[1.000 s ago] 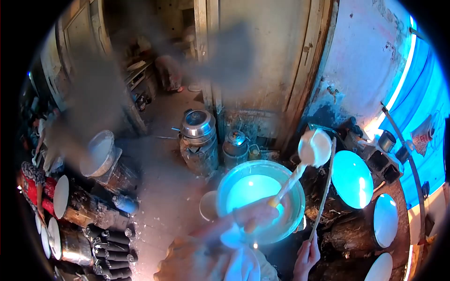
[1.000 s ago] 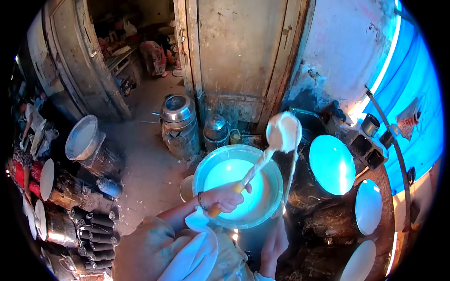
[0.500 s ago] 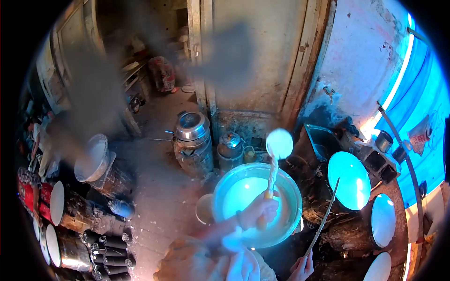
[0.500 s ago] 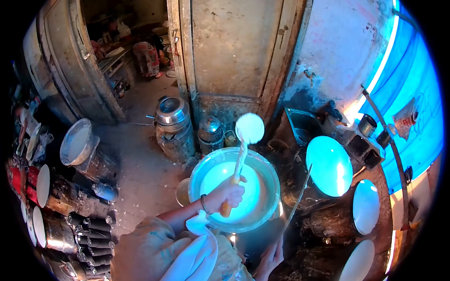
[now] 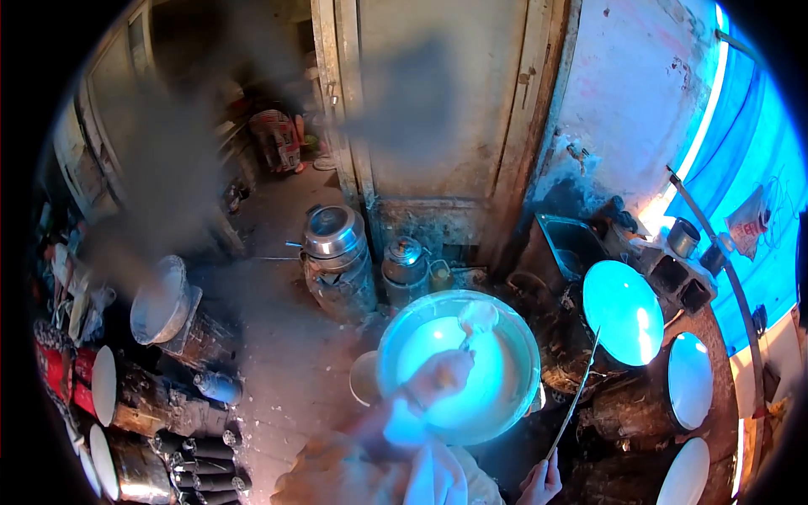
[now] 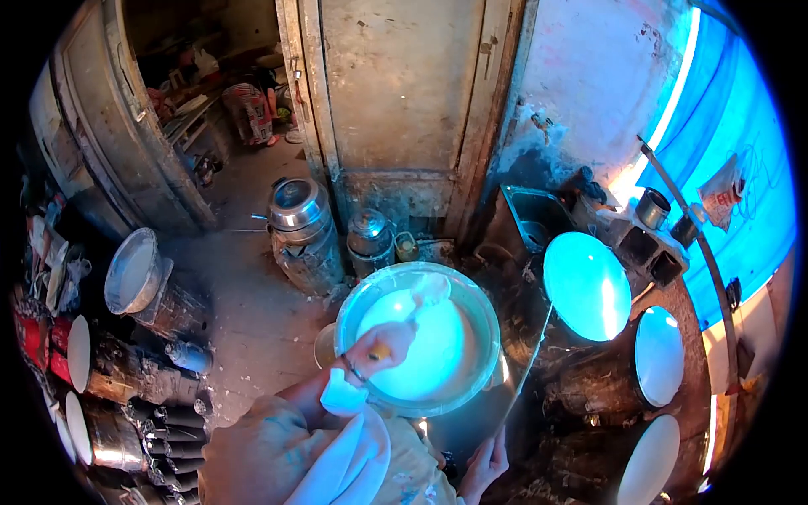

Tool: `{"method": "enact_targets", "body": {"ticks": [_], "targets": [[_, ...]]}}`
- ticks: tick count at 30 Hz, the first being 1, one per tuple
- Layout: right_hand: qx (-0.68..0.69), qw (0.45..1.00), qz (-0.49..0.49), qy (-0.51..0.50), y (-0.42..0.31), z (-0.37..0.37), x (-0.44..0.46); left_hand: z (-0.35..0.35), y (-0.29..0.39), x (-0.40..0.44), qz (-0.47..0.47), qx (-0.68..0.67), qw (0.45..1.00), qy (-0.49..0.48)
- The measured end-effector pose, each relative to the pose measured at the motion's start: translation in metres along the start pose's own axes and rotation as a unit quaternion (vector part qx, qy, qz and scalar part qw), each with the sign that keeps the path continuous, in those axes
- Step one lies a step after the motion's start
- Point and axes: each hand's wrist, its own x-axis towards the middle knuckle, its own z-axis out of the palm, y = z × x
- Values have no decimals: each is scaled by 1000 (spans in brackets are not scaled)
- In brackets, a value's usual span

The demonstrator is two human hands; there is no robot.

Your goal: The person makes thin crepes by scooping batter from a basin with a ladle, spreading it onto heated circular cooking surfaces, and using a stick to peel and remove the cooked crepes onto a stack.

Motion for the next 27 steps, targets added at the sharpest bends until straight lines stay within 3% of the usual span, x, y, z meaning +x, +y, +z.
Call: {"method": "enact_targets", "body": {"ticks": [2, 3, 4, 5, 6, 7, 8, 10, 13, 14, 15, 16, 18, 19, 20, 23, 24, 26, 27], "targets": [[5, 1000, 6, 14, 6, -2, 1, 24, 4, 9, 13, -59, 998, -18], [12, 1000, 12, 26, 8, -2, 1, 25, 7, 17, 69, 80, 993, -57], [14, 999, 14, 27, 9, -1, 0, 28, -2, 24, 69, 82, 993, -54], [14, 999, 13, 35, 10, -1, 0, 33, -19, 29, 188, 289, 938, 38], [13, 999, 12, 44, 10, -2, 1, 35, -29, 32, 295, 477, 818, 127], [14, 999, 13, 44, 10, -2, 3, 29, -31, 32, 295, 538, 775, 156], [4, 999, 3, 47, 12, -2, 5, 30, -30, 29, 294, 538, 774, 158], [-4, 999, -4, 50, 11, 1, 8, 38, -27, 15, 163, 615, 752, 171], [-28, 999, -2, 45, 17, -3, 19, 35, -29, 21, 57, 561, 804, 188], [-109, 988, -99, 35, 36, -10, 30, 28, -32, 27, 4, 522, 830, 196], [-190, 963, -189, 37, 49, -15, 30, 21, -36, 34, -7, 568, 796, 208], [-208, 956, -203, 41, 29, -10, 28, 12, -38, 43, -38, 575, 788, 217], [-291, 936, -186, 67, 20, -18, 26, -20, -32, 66, -150, 508, 824, 202], [-312, 933, -152, 90, 26, -27, 23, -16, -48, 78, -177, 503, 809, 247], [-285, 944, -123, 106, 25, -34, 18, -20, -58, 90, -212, 531, 787, 232], [-226, 934, -174, 215, 59, -78, -2, -36, -97, 137, -332, 551, 732, 224], [-66, 967, -81, 231, 88, -96, -11, -45, -116, 152, -355, 596, 690, 205], [-245, 896, -168, 329, 61, -119, -36, -60, -164, 175, -436, 604, 637, 196], [-229, 889, -160, 364, 79, -133, -49, -69, -189, 183, -463, 614, 613, 179]]}}
